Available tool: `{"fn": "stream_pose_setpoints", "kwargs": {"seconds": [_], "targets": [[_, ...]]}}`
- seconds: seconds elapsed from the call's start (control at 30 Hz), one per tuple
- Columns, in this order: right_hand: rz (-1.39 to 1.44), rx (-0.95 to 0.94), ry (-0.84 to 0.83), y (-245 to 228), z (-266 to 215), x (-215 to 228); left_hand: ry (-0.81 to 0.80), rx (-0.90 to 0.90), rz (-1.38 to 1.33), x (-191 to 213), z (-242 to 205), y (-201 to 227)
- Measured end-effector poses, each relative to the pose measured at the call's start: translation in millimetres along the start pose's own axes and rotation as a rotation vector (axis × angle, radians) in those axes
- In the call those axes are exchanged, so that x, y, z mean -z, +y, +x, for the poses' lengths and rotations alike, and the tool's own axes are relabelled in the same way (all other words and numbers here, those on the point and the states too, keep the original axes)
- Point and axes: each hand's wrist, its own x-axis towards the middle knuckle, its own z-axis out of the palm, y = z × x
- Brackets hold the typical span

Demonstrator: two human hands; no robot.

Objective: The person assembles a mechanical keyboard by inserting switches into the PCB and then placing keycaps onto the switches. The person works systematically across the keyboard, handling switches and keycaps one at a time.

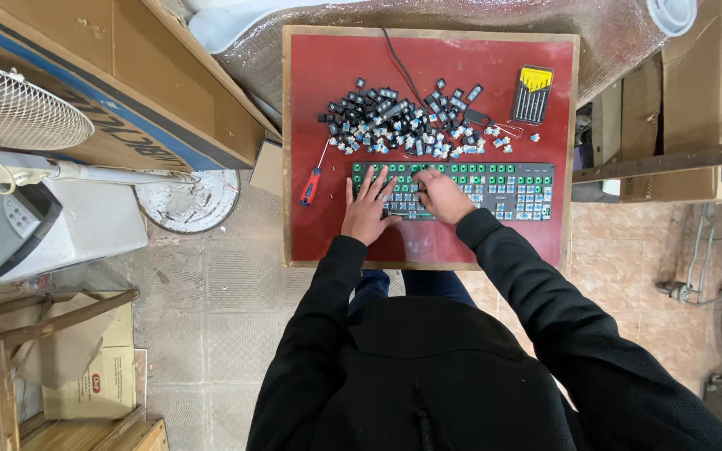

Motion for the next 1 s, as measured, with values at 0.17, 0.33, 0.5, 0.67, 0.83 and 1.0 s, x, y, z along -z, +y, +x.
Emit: {"fn": "stream_pose_setpoints", "kwargs": {"seconds": [0.17,0.33,0.5,0.67,0.83,1.0], "targets": [[-0.206,-0.001,-0.109,-11.4,2.7,14.5,0.001,-0.016,-0.007,-8.0,1.4,-4.2],[-0.229,-0.011,-0.124,-10.5,-1.6,14.0,0.003,-0.027,-0.003,-9.6,1.7,-6.1],[-0.181,-0.044,-0.117,-5.4,-2.1,4.4,-0.008,-0.027,-0.006,-10.8,0.1,-5.4],[-0.2,0.017,-0.133,-12.5,0.0,10.8,-0.006,-0.036,-0.028,-5.0,0.6,-4.3],[-0.191,0.053,-0.172,-21.4,5.5,22.7,-0.026,-0.023,-0.034,1.6,1.7,-2.3],[-0.104,0.083,-0.21,-2.2,11.3,16.6,-0.032,-0.012,-0.043,2.7,0.9,-0.5]]}}
